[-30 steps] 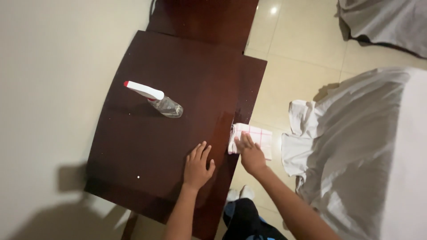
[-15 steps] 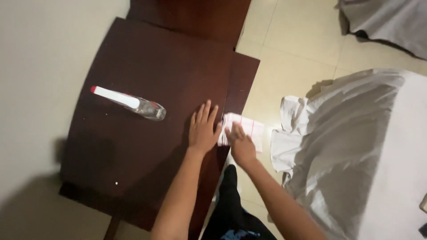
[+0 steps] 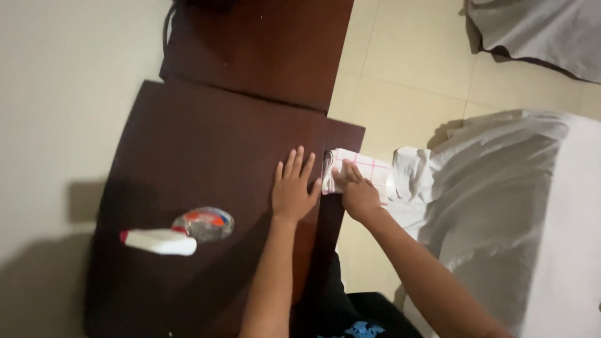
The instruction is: The person cleans a dark wooden TV stand using a spray bottle and a white cloth. They spray the surface and wipe it down repeatedly, moving along the length of the stand to clean different sections.
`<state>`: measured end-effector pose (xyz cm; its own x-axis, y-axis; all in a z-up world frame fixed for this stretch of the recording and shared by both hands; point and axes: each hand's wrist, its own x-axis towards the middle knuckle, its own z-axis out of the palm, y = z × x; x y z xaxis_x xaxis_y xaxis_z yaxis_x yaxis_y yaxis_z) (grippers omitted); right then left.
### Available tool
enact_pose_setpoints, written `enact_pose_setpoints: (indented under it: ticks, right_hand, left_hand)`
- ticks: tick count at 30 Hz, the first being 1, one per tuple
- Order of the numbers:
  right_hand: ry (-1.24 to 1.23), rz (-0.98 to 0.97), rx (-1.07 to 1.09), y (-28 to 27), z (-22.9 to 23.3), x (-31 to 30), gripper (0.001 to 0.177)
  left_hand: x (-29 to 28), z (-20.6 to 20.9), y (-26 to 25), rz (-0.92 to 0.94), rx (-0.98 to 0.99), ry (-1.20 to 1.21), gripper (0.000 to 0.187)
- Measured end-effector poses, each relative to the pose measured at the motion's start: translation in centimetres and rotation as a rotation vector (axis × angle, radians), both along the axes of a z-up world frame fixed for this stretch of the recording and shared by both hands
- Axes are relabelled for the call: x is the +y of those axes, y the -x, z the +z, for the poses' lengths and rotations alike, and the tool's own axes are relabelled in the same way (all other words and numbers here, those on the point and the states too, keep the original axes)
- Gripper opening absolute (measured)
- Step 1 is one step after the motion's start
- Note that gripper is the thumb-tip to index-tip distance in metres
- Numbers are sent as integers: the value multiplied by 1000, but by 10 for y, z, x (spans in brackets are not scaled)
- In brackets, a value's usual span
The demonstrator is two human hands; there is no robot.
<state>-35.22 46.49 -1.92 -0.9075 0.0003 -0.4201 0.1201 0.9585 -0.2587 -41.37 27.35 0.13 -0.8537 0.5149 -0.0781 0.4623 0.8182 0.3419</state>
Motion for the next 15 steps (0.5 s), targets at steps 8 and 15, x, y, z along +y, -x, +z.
enact_pose_setpoints:
  ticks: [8, 15]
  right_hand:
    - [17, 40, 103, 74, 4, 28, 71]
    - [-50, 134, 183, 69, -12, 30, 69]
  left_hand:
    - [-5, 0, 5, -7, -22, 4, 68]
    - [-1, -5, 5, 26, -10, -21, 67]
